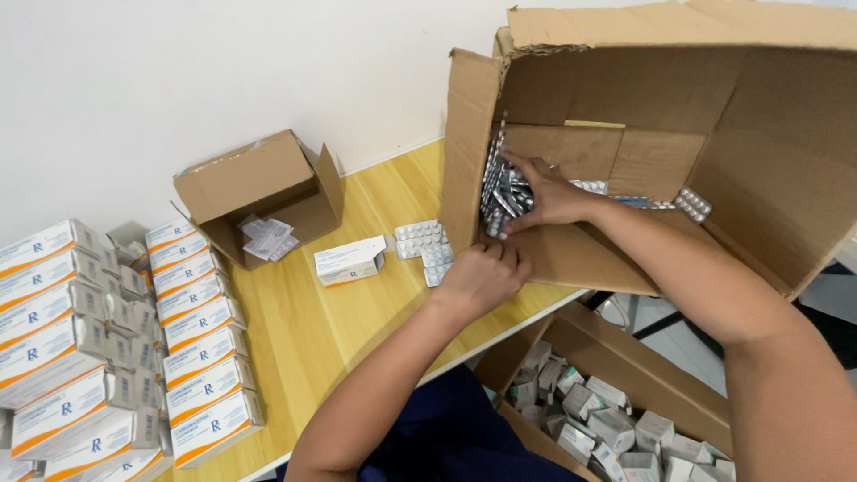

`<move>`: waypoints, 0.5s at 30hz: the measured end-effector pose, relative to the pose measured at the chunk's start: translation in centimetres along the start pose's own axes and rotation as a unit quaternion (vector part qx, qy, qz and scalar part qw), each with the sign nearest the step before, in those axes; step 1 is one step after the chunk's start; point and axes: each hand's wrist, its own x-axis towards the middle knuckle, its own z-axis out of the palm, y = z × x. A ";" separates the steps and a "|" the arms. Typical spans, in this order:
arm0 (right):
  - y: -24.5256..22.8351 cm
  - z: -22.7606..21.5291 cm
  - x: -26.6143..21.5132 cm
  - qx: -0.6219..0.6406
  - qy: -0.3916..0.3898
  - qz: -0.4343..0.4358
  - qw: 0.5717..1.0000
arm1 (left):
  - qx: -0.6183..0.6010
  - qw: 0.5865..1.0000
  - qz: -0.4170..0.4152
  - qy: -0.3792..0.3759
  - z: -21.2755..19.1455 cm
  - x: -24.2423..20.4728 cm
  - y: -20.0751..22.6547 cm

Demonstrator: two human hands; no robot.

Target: The person opens small white boxes, removes blister packs of pills, and places them into a larger cardboard box. The person repeatedly handles blister strips and boxes, organizing them on the table and transferring them into the shipping container.

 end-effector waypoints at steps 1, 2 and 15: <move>0.1 0.1 0.4 0.011 0.012 -0.009 1.000 | -0.009 1.000 -0.003 -0.008 -0.1 -0.1 -0.3; 0.1 0.2 0.7 -0.004 0.024 -0.021 0.999 | -0.019 1.000 -0.005 -0.016 -0.3 -0.2 -0.6; -1.8 1.2 1.4 0.025 0.030 -0.025 0.999 | -0.014 1.000 -0.007 0.015 -1.2 -0.9 -1.3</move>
